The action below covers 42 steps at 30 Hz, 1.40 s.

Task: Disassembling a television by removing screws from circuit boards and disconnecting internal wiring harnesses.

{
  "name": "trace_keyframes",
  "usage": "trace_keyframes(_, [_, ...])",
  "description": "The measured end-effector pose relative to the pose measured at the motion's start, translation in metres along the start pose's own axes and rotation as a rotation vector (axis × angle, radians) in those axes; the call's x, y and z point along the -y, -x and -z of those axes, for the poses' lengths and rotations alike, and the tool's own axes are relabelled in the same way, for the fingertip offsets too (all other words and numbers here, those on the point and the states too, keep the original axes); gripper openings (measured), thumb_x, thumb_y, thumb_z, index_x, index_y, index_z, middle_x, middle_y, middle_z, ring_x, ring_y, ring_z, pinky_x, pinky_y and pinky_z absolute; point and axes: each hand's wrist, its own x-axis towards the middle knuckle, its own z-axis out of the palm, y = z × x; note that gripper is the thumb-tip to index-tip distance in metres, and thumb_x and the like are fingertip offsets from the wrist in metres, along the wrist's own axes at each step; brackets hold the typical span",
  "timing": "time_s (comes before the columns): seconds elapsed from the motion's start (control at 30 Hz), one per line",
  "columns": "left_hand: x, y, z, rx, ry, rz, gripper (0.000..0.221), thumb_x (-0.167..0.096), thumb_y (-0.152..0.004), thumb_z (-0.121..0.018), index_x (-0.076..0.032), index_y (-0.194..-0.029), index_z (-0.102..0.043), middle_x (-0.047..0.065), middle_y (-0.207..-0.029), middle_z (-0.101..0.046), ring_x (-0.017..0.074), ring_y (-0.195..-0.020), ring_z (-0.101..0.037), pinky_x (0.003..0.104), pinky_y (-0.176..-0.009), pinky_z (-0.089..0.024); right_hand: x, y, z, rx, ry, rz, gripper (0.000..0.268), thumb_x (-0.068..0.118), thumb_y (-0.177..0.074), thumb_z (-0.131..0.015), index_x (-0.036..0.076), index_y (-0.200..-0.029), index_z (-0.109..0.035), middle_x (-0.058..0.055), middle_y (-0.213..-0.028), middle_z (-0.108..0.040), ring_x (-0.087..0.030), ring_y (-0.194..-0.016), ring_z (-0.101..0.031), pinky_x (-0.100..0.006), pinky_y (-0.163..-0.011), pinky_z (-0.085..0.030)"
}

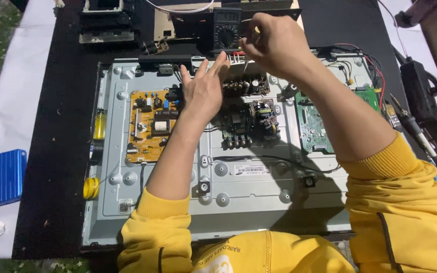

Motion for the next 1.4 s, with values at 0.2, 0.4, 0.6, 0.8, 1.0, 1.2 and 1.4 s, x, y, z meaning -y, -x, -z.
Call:
trace_keyframes(0.2, [-0.003, 0.000, -0.001, 0.053, -0.125, -0.022, 0.065, 0.012, -0.095, -0.045, -0.017, -0.153, -0.042, -0.004, -0.166, -0.031, 0.0397, -0.149, -0.034, 0.077, -0.115, -0.011, -0.012, -0.002, -0.021, -0.011, 0.069, 0.064, 0.018, 0.026, -0.103, -0.074, 0.009, -0.103, -0.068, -0.009, -0.090, -0.079, -0.025, -0.078, -0.075, -0.039, -0.063, -0.061])
trace_keyframes(0.4, [-0.001, 0.001, -0.004, 0.047, -0.113, -0.025, 0.068, 0.013, -0.095, -0.047, -0.017, -0.155, -0.038, -0.003, -0.167, -0.029, 0.0407, -0.150, -0.033, 0.076, -0.114, -0.018, -0.021, -0.007, -0.040, 0.030, 0.125, 0.056, 0.020, 0.032, -0.101, -0.071, 0.012, -0.103, -0.069, -0.011, -0.089, -0.078, -0.035, -0.079, -0.073, -0.047, -0.058, -0.053])
trace_keyframes(0.6, [-0.004, 0.003, -0.002, 0.054, -0.093, -0.026, 0.072, 0.017, -0.093, -0.046, -0.018, -0.156, -0.037, -0.003, -0.168, -0.027, 0.0408, -0.150, -0.032, 0.073, -0.115, -0.019, -0.017, -0.004, -0.037, 0.042, 0.113, 0.070, 0.021, 0.033, -0.099, -0.071, 0.012, -0.103, -0.069, -0.011, -0.083, -0.076, -0.036, -0.077, -0.071, -0.047, -0.059, -0.050])
trace_keyframes(0.8, [-0.003, 0.002, -0.003, 0.067, -0.098, -0.016, 0.073, 0.017, -0.092, -0.046, -0.018, -0.156, -0.037, -0.004, -0.169, -0.025, 0.0387, -0.151, -0.032, 0.072, -0.116, -0.020, -0.014, -0.003, -0.036, 0.108, 0.124, 0.035, 0.036, 0.046, -0.095, -0.079, 0.012, -0.101, -0.070, -0.008, -0.084, -0.074, -0.031, -0.077, -0.068, -0.044, -0.059, -0.048])
trace_keyframes(1.0, [-0.004, -0.001, -0.001, 0.117, -0.101, 0.012, 0.050, 0.008, -0.098, -0.042, -0.014, -0.142, -0.051, -0.007, -0.169, -0.021, 0.0355, -0.153, -0.028, 0.071, -0.118, -0.018, -0.039, -0.015, -0.063, -0.193, 0.223, 0.064, 0.042, 0.053, -0.097, -0.078, 0.015, -0.086, -0.065, -0.003, -0.074, -0.073, -0.025, -0.065, -0.070, -0.042, -0.050, -0.051])
trace_keyframes(1.2, [-0.002, 0.000, -0.004, 0.117, -0.111, -0.001, 0.077, 0.021, -0.088, -0.048, -0.019, -0.154, -0.041, -0.006, -0.170, -0.020, 0.0368, -0.152, -0.029, 0.071, -0.117, -0.020, -0.036, -0.003, -0.029, -0.161, 0.120, -0.034, 0.036, 0.046, -0.101, -0.079, 0.014, -0.089, -0.067, -0.004, -0.082, -0.078, -0.019, -0.072, -0.073, -0.039, -0.056, -0.056])
trace_keyframes(1.4, [-0.001, -0.001, -0.005, 0.094, -0.094, -0.007, 0.085, 0.023, -0.085, -0.049, -0.021, -0.156, -0.035, -0.004, -0.169, -0.024, 0.0384, -0.152, -0.030, 0.072, -0.115, -0.019, -0.023, 0.003, -0.027, 0.032, 0.061, -0.087, 0.018, 0.032, -0.099, -0.075, 0.015, -0.102, -0.070, -0.005, -0.093, -0.079, -0.022, -0.084, -0.074, -0.041, -0.069, -0.060])
